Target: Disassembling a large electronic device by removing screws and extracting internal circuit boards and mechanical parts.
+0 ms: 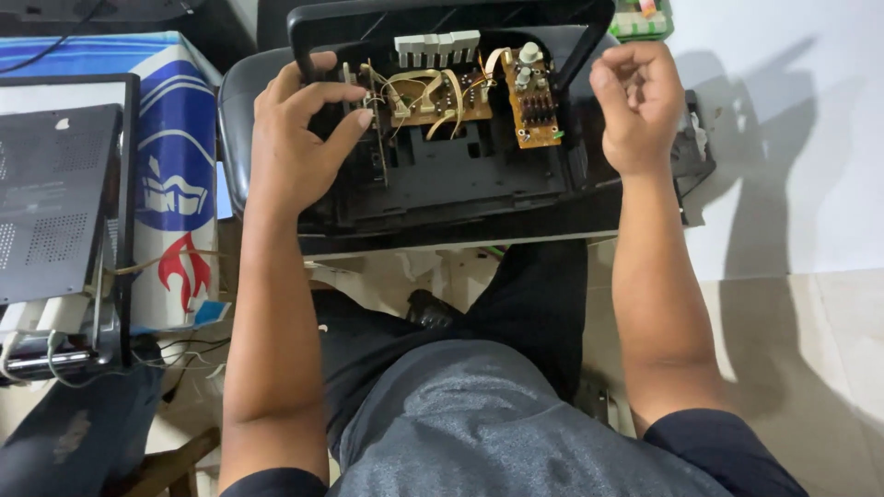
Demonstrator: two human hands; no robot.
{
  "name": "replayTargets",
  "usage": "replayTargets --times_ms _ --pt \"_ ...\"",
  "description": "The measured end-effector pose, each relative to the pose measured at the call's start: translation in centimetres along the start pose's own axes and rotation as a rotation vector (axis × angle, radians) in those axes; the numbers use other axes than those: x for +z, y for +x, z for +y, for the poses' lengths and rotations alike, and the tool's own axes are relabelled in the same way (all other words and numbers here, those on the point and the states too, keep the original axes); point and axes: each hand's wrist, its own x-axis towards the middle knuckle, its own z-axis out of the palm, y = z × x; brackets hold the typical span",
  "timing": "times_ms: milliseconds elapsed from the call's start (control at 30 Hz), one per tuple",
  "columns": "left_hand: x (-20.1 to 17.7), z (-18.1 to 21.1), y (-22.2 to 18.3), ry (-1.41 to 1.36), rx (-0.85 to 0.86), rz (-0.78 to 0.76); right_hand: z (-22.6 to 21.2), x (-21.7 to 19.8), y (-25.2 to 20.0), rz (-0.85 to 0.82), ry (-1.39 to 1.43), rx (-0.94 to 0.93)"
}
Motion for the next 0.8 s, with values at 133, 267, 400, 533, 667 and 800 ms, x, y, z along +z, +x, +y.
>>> replayTargets --times_ms 133,267,400,533,667,800 --pt "-0.1 0.6 -0.1 -0.027 0.006 0.027 0.2 -0.2 0.4 -0.117 -0.028 -0.144" --pt "-0.1 0.8 0.0 -0.038 0.006 0.033 -0.1 -0.4 0.4 -0.193 -0.107 -0.183" --pt "-0.1 0.9 0.0 -0.039 -0.025 0.027 0.4 -0.2 0.3 -0.171 -0.062 -0.206" --pt "-0.1 0.8 -0.1 -0.035 -0.015 0.029 0.6 -0.1 -0.3 0.013 0.072 -0.091" --pt "-0.1 0.8 -0.1 -0.040 -0.003 0.032 0.3 -0.2 -0.7 0.115 0.027 0.022" --pt "-0.1 0.7 -0.1 -0.035 0.014 0.034 0.7 -0.8 -0.9 0.111 0.030 0.090"
